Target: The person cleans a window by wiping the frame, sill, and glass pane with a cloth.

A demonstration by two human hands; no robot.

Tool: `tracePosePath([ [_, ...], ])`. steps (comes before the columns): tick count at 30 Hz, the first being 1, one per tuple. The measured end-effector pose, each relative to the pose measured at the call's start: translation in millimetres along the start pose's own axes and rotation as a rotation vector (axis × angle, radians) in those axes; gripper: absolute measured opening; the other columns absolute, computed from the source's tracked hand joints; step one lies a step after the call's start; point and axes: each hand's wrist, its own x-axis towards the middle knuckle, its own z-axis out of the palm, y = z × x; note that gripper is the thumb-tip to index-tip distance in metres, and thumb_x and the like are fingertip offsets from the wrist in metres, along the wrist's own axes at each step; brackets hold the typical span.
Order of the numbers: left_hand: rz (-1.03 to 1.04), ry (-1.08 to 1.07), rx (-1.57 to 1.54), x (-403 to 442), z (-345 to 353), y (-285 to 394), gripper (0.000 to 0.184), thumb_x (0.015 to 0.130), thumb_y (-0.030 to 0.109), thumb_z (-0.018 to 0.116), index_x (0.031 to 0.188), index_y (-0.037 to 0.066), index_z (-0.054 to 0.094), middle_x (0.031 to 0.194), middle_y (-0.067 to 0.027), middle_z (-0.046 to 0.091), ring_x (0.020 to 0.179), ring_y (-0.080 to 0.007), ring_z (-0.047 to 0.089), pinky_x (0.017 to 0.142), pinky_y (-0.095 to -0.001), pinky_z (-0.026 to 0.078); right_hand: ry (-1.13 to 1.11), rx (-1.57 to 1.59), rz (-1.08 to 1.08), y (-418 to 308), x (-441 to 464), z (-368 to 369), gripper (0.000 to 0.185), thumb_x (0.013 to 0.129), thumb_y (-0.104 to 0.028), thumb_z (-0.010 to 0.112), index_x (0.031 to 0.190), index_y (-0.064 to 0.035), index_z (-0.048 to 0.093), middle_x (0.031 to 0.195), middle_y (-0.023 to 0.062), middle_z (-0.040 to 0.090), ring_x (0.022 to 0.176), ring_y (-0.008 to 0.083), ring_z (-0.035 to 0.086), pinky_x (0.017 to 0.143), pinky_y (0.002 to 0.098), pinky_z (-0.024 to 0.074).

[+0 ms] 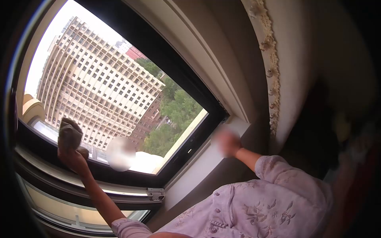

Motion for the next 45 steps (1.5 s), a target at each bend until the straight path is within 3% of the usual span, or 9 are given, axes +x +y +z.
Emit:
tracePosePath([
  [5, -0.196, -0.329, 0.282, -14, 22, 10, 0.043, 0.077, 0.003, 0.058, 0.119, 0.011, 0.056, 0.108, -0.0239, 0.055, 0.104, -0.0395, 0.05, 0.09, -0.0484, 0.04, 0.008, -0.022, 0.022, 0, -1, 7, 0.005, 0.065, -0.009, 0.056, 0.069, -0.0082, 0.053, 0.071, 0.0125, 0.053, 0.064, 0.029, 0.052, 0.057, 0.0428, 0.0418],
  [12, 0.378, -0.47, -0.312, -203, 42, 93, 0.043, 0.076, 0.013, 0.062, 0.117, 0.008, 0.053, 0.109, -0.0116, 0.051, 0.096, -0.0314, 0.05, 0.083, -0.0453, 0.042, 0.078, -0.035, -0.074, 12, -6, 19, 0.03, 0.075, -0.02, 0.058, 0.1, -0.0028, 0.058, 0.103, 0.0175, 0.058, 0.096, 0.032, 0.056, 0.087, 0.0427, 0.0436],
  [18, -0.224, -0.071, -0.772, 64, -22, -2, 0.031, 0.086, 0.011, 0.052, 0.114, -0.002, 0.055, 0.106, -0.0228, 0.057, 0.097, -0.0382, 0.055, 0.085, -0.0441, 0.042, 0.091, -0.012, -0.097, 20, -6, 37, 0.027, 0.076, -0.021, 0.057, 0.097, -0.0043, 0.059, 0.099, 0.0162, 0.059, 0.094, 0.0313, 0.056, 0.085, 0.0426, 0.0433],
  [20, 0.103, 0.263, -0.012, 121, -17, -46, 0.027, 0.086, 0.008, 0.049, 0.109, -0.002, 0.059, 0.103, -0.0224, 0.058, 0.094, -0.0363, 0.058, 0.083, -0.0425, 0.046, 0.103, -0.049, -0.119, 17, -5, 35, 0.022, 0.075, -0.019, 0.057, 0.092, -0.0051, 0.058, 0.093, 0.015, 0.057, 0.088, 0.0297, 0.055, 0.08, 0.0419, 0.0434],
  [24, -0.335, -0.129, 0.2, 150, 29, -6, 0.037, 0.08, 0.003, 0.053, 0.117, 0.004, 0.056, 0.105, -0.0247, 0.055, 0.092, -0.0394, 0.057, 0.082, -0.0437, 0.048, 0.201, -0.067, -0.175, 18, -6, 38, 0.011, 0.072, -0.014, 0.057, 0.08, -0.0069, 0.057, 0.078, 0.0127, 0.055, 0.072, 0.0264, 0.054, 0.067, 0.0415, 0.0425],
  [33, 0.653, -0.094, -0.233, 53, 67, 229, 0.016, 0.065, 0.017, 0.065, 0.081, 0.014, 0.069, 0.116, -0.007, 0.049, 0.093, -0.0229, 0.049, 0.072, -0.0335, 0.05, 0.126, -0.125, -0.173, 21, -8, 35, 0.013, 0.07, -0.017, 0.057, 0.078, -0.0077, 0.06, 0.073, 0.0117, 0.056, 0.068, 0.026, 0.055, 0.065, 0.0436, 0.0435],
  [36, -0.243, -0.172, -0.542, 119, 38, 174, 0.023, 0.083, 0.019, 0.055, 0.104, 0.011, 0.061, 0.107, -0.0154, 0.054, 0.09, -0.0304, 0.052, 0.08, -0.0414, 0.047, 0.204, -0.075, -0.163, 24, -3, 46, 0.013, 0.07, -0.017, 0.056, 0.079, -0.0075, 0.06, 0.074, 0.012, 0.056, 0.068, 0.0268, 0.055, 0.067, 0.0439, 0.0433],
  [40, 0.036, 0.358, 0.124, 178, 50, -23, 0.023, 0.081, 0.01, 0.055, 0.101, 0.0, 0.06, 0.104, -0.0212, 0.058, 0.095, -0.0387, 0.055, 0.081, -0.0458, 0.047, 0.239, -0.03, -0.214, 27, -12, 47, 0.013, 0.069, -0.014, 0.056, 0.08, -0.0073, 0.058, 0.076, 0.0128, 0.055, 0.069, 0.0286, 0.054, 0.066, 0.0442, 0.0426],
  [45, -0.569, 0.157, 0.14, 212, 30, -49, 0.021, 0.073, 0.012, 0.063, 0.083, -0.006, 0.061, 0.081, -0.0235, 0.064, 0.066, -0.0359, 0.064, 0.061, -0.0445, 0.053, 0.263, 0.139, -0.189, 11, -3, 25, 0.014, 0.066, -0.009, 0.057, 0.079, -0.007, 0.055, 0.076, 0.0133, 0.052, 0.069, 0.0314, 0.051, 0.063, 0.044, 0.0413],
])
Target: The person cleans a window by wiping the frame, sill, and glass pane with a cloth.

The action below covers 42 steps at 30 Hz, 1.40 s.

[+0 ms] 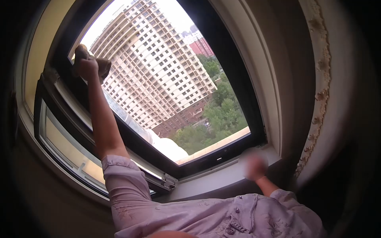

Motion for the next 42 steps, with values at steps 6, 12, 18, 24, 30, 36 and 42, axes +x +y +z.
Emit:
tracePosePath([
  [6, 0.322, -0.284, -1.311, -102, -11, 219, 0.022, 0.087, 0.022, 0.052, 0.097, 0.004, 0.061, 0.078, -0.0143, 0.062, 0.071, -0.0265, 0.06, 0.066, -0.0379, 0.049, -0.151, 0.036, 0.107, -19, 16, -25, 0.023, 0.067, -0.009, 0.057, 0.09, -0.0045, 0.058, 0.085, 0.0154, 0.056, 0.078, 0.0329, 0.054, 0.068, 0.0424, 0.0451],
  [12, 0.216, -0.43, -1.369, -51, -16, 183, 0.024, 0.09, 0.025, 0.049, 0.094, 0.004, 0.06, 0.07, -0.0113, 0.06, 0.065, -0.0233, 0.059, 0.061, -0.0355, 0.048, -0.396, 0.045, 0.29, -23, 19, -35, 0.031, 0.071, -0.012, 0.06, 0.102, -0.0061, 0.06, 0.11, 0.0146, 0.058, 0.111, 0.0318, 0.05, 0.101, 0.044, 0.0335],
  [18, 0.193, -0.093, 0.473, 66, -3, -82, 0.039, 0.081, 0.031, 0.058, 0.101, -0.001, 0.065, 0.096, -0.0181, 0.067, 0.092, -0.0311, 0.065, 0.081, -0.0404, 0.052, -0.381, -0.004, 0.272, -16, 11, -25, 0.03, 0.072, -0.016, 0.062, 0.101, -0.0079, 0.061, 0.116, 0.0122, 0.058, 0.117, 0.0295, 0.048, 0.106, 0.0439, 0.0288],
  [24, 0.485, -0.074, 0.235, -151, -38, -95, 0.036, 0.076, 0.01, 0.061, 0.112, 0.011, 0.062, 0.109, -0.0302, 0.048, 0.101, -0.0427, 0.049, 0.086, -0.0456, 0.045, -0.435, -0.015, 0.278, -18, 14, -28, 0.03, 0.075, -0.016, 0.06, 0.104, -0.0085, 0.061, 0.118, 0.0111, 0.058, 0.119, 0.0281, 0.047, 0.106, 0.0429, 0.0287],
  [30, 0.101, -0.539, -0.063, -430, -87, -102, 0.059, 0.068, 0.003, 0.063, 0.126, 0.011, 0.054, 0.129, -0.0308, 0.033, 0.121, -0.0485, 0.033, 0.103, -0.0483, 0.027, -0.412, -0.061, 0.239, -17, 15, -25, 0.031, 0.078, -0.017, 0.058, 0.108, -0.0096, 0.061, 0.12, 0.0093, 0.057, 0.12, 0.0264, 0.047, 0.106, 0.0413, 0.0289],
  [36, 0.205, -0.271, -0.136, -266, -68, -112, 0.052, 0.073, 0.002, 0.061, 0.124, 0.008, 0.053, 0.112, -0.0323, 0.042, 0.106, -0.0455, 0.043, 0.091, -0.0485, 0.038, -0.391, -0.141, 0.149, -22, 15, -29, 0.03, 0.08, -0.016, 0.057, 0.109, -0.0104, 0.061, 0.121, 0.0086, 0.058, 0.121, 0.0257, 0.047, 0.106, 0.0396, 0.0296],
  [42, 0.487, 0.112, 0.014, -181, -30, -111, 0.023, 0.091, 0.021, 0.048, 0.098, 0.005, 0.063, 0.09, -0.0191, 0.059, 0.083, -0.0258, 0.056, 0.073, -0.0392, 0.044, -0.403, -0.176, 0.148, -21, 16, -28, 0.029, 0.081, -0.017, 0.057, 0.109, -0.011, 0.062, 0.121, 0.0084, 0.058, 0.121, 0.0258, 0.047, 0.107, 0.0407, 0.0297],
])
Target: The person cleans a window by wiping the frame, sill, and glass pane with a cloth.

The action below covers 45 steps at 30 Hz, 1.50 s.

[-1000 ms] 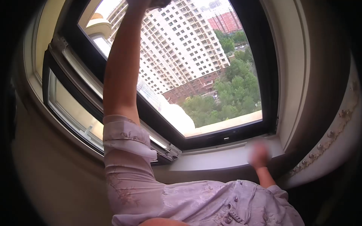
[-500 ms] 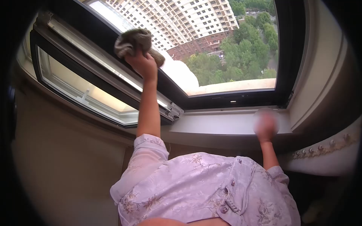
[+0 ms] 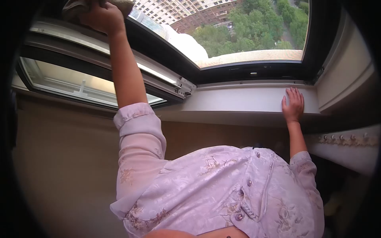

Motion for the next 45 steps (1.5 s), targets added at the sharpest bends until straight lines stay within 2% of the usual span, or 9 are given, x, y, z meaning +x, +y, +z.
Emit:
tracePosePath([
  [1, -0.061, -0.138, -0.042, -60, -12, 28, 0.051, 0.073, 0.0, 0.061, 0.123, 0.008, 0.053, 0.107, -0.0327, 0.042, 0.1, -0.0447, 0.044, 0.08, -0.0489, 0.042, 0.006, 0.003, -0.004, 0, 0, 0, 0.029, 0.081, -0.017, 0.057, 0.109, -0.0109, 0.062, 0.121, 0.0084, 0.058, 0.121, 0.0258, 0.047, 0.107, 0.0407, 0.0296],
  [8, -0.511, -0.735, -0.407, -348, -128, 171, 0.044, 0.07, 0.002, 0.058, 0.112, 0.012, 0.064, 0.124, -0.022, 0.047, 0.117, -0.0435, 0.039, 0.1, -0.0489, 0.031, 0.006, 0.026, 0.001, 0, -1, 1, 0.029, 0.08, -0.017, 0.058, 0.108, -0.0104, 0.062, 0.121, 0.0085, 0.058, 0.121, 0.0252, 0.047, 0.107, 0.0401, 0.0292],
  [10, -0.68, -0.659, -0.449, -314, -123, 165, 0.049, 0.066, -0.005, 0.057, 0.112, 0.01, 0.064, 0.126, -0.023, 0.041, 0.123, -0.043, 0.033, 0.101, -0.0475, 0.03, 0.028, 0.026, 0.007, 2, 2, 3, 0.029, 0.079, -0.016, 0.058, 0.107, -0.0101, 0.061, 0.121, 0.0085, 0.057, 0.121, 0.025, 0.047, 0.107, 0.0399, 0.0289],
  [18, -0.462, -0.321, -0.252, -52, -37, 54, 0.043, 0.078, -0.004, 0.055, 0.121, 0.001, 0.054, 0.127, -0.0313, 0.033, 0.116, -0.0445, 0.037, 0.099, -0.0491, 0.031, 0.044, 0.115, 0.051, 10, -5, 14, 0.032, 0.075, -0.015, 0.06, 0.106, -0.0073, 0.06, 0.121, 0.0121, 0.056, 0.122, 0.0277, 0.045, 0.107, 0.0415, 0.0276],
  [26, -0.498, -0.726, -0.359, -321, -108, 152, 0.054, 0.067, -0.001, 0.062, 0.119, 0.014, 0.057, 0.125, -0.0251, 0.04, 0.119, -0.045, 0.035, 0.102, -0.0486, 0.028, 0.079, 0.178, 0.079, 3, -6, 0, 0.034, 0.073, -0.012, 0.06, 0.106, -0.006, 0.06, 0.121, 0.0142, 0.055, 0.121, 0.0288, 0.045, 0.107, 0.0425, 0.0276],
  [30, -0.629, -0.558, -0.427, -266, -103, 145, 0.049, 0.066, -0.005, 0.059, 0.113, 0.011, 0.061, 0.123, -0.0233, 0.041, 0.119, -0.043, 0.036, 0.102, -0.0477, 0.029, 0.078, 0.153, 0.07, 6, -5, 10, 0.036, 0.072, -0.011, 0.06, 0.108, -0.0057, 0.059, 0.121, 0.0146, 0.055, 0.121, 0.0297, 0.045, 0.107, 0.0429, 0.0279],
  [37, -0.419, -0.248, -0.215, -54, -33, 52, 0.044, 0.075, -0.006, 0.056, 0.116, 0.009, 0.059, 0.118, -0.0273, 0.04, 0.112, -0.0415, 0.04, 0.095, -0.0473, 0.034, 0.076, 0.136, 0.076, 3, -5, 9, 0.036, 0.073, -0.014, 0.06, 0.107, -0.0061, 0.06, 0.121, 0.0132, 0.056, 0.122, 0.0279, 0.044, 0.108, 0.0424, 0.0269],
  [40, -0.408, -0.314, -0.205, -86, -41, 77, 0.045, 0.074, -0.006, 0.057, 0.115, 0.01, 0.061, 0.108, -0.025, 0.046, 0.103, -0.0415, 0.042, 0.089, -0.048, 0.036, 0.046, 0.144, 0.065, 1, -1, -1, 0.036, 0.073, -0.015, 0.06, 0.108, -0.0062, 0.06, 0.121, 0.0133, 0.056, 0.122, 0.028, 0.045, 0.108, 0.0426, 0.0274],
  [45, -0.479, -0.7, -0.451, -287, -104, 169, 0.045, 0.066, -0.002, 0.06, 0.108, 0.014, 0.065, 0.118, -0.0192, 0.049, 0.112, -0.0419, 0.04, 0.097, -0.0506, 0.032, 0.048, 0.112, 0.055, 0, -2, 1, 0.036, 0.074, -0.016, 0.06, 0.109, -0.0081, 0.06, 0.122, 0.0113, 0.056, 0.121, 0.0272, 0.046, 0.106, 0.0424, 0.0287],
])
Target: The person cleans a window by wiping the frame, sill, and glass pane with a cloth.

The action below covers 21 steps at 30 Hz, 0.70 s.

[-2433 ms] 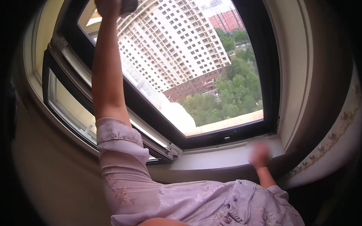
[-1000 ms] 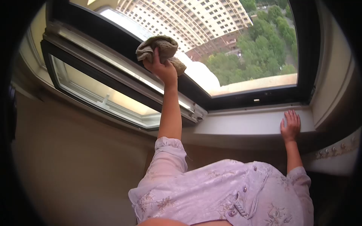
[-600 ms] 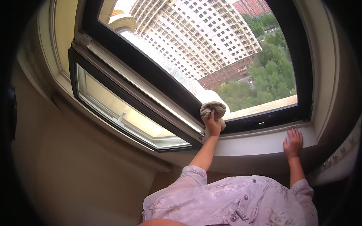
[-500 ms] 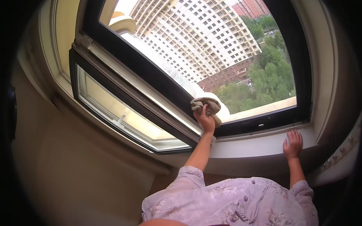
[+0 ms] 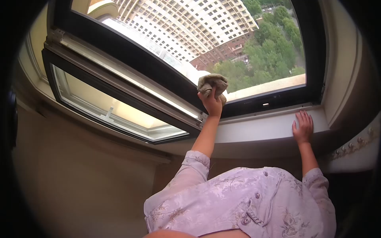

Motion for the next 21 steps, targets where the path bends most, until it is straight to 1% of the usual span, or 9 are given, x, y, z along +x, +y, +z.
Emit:
tracePosePath([
  [3, -0.221, -0.157, -0.222, -67, 20, 4, 0.04, 0.071, -0.005, 0.058, 0.108, 0.009, 0.064, 0.112, -0.0161, 0.055, 0.11, -0.0345, 0.046, 0.095, -0.0418, 0.038, -0.004, -0.061, -0.033, 3, 1, 4, 0.035, 0.076, -0.018, 0.06, 0.111, -0.0099, 0.06, 0.122, 0.0104, 0.056, 0.12, 0.0258, 0.047, 0.106, 0.0418, 0.0296],
  [7, -0.894, -0.221, -1.265, -71, -6, 37, 0.028, 0.085, 0.001, 0.056, 0.113, 0.001, 0.057, 0.109, -0.0076, 0.059, 0.098, -0.018, 0.058, 0.086, -0.0324, 0.046, -0.047, -0.082, -0.029, -4, 4, -5, 0.029, 0.08, -0.018, 0.059, 0.109, -0.0116, 0.062, 0.121, 0.0092, 0.057, 0.12, 0.025, 0.047, 0.106, 0.0394, 0.0298],
  [9, -1.083, -0.171, -1.676, -60, -29, 54, 0.026, 0.091, 0.006, 0.052, 0.117, 0.004, 0.052, 0.109, -0.0087, 0.058, 0.1, -0.0187, 0.057, 0.087, -0.0344, 0.047, 0.001, 0.046, -0.046, 5, 5, 4, 0.025, 0.081, -0.014, 0.06, 0.106, -0.012, 0.064, 0.117, 0.01, 0.06, 0.116, 0.0255, 0.051, 0.102, 0.0379, 0.0353],
  [13, -1.234, -0.437, -2.2, -56, -52, 67, 0.038, 0.095, 0.029, 0.043, 0.121, 0.001, 0.048, 0.109, -0.0148, 0.059, 0.097, -0.0277, 0.06, 0.082, -0.0421, 0.051, -0.058, 0.981, 0.358, -69, 16, -3, 0.023, 0.088, -0.018, 0.06, 0.109, -0.0081, 0.063, 0.112, 0.0072, 0.063, 0.108, 0.0184, 0.057, 0.093, 0.0308, 0.0433],
  [14, -1.211, -0.433, -2.35, -56, -54, 74, 0.053, 0.095, 0.038, 0.04, 0.13, -0.001, 0.038, 0.12, -0.0189, 0.053, 0.105, -0.0325, 0.056, 0.089, -0.0474, 0.047, -0.174, 1.176, 0.449, -93, 21, -10, 0.029, 0.091, -0.024, 0.057, 0.114, -0.0074, 0.06, 0.114, 0.0059, 0.061, 0.11, 0.0155, 0.054, 0.097, 0.0303, 0.0387],
  [16, -1.217, -0.428, -2.316, -54, -59, 92, 0.048, 0.095, 0.037, 0.039, 0.125, -0.001, 0.045, 0.114, -0.018, 0.057, 0.1, -0.0311, 0.06, 0.084, -0.0452, 0.05, -0.523, 1.542, 0.676, -131, 28, -7, 0.056, 0.092, -0.051, 0.042, 0.13, -0.0112, 0.046, 0.129, 0.0075, 0.049, 0.123, 0.0189, 0.04, 0.107, 0.034, 0.0233],
  [17, -1.222, -0.428, -2.299, -58, -61, 98, 0.047, 0.096, 0.037, 0.039, 0.122, -0.001, 0.048, 0.111, -0.0176, 0.059, 0.097, -0.0304, 0.061, 0.082, -0.0442, 0.052, -0.711, 1.65, 0.754, -148, 30, -8, 0.069, 0.089, -0.062, 0.036, 0.137, -0.0121, 0.037, 0.134, 0.0085, 0.044, 0.126, 0.0215, 0.037, 0.107, 0.0357, 0.0226],
  [18, -1.177, -0.582, -2.625, -76, -42, 80, 0.048, 0.096, 0.037, 0.037, 0.125, 0.0, 0.045, 0.114, -0.0175, 0.057, 0.101, -0.0301, 0.059, 0.085, -0.0435, 0.05, -0.819, 1.832, 0.797, -162, 28, -3, 0.076, 0.087, -0.067, 0.032, 0.14, -0.0125, 0.032, 0.135, 0.0089, 0.043, 0.128, 0.0217, 0.035, 0.107, 0.0368, 0.0231],
  [21, -1.148, -0.565, -2.298, -75, -52, 99, 0.049, 0.097, 0.037, 0.036, 0.128, 0.0, 0.042, 0.119, -0.017, 0.054, 0.105, -0.0287, 0.057, 0.089, -0.0418, 0.049, -0.937, 2.24, 0.79, -195, 27, -22, 0.068, 0.091, -0.06, 0.032, 0.135, -0.009, 0.036, 0.125, 0.0101, 0.051, 0.114, 0.021, 0.051, 0.096, 0.0366, 0.0422],
])
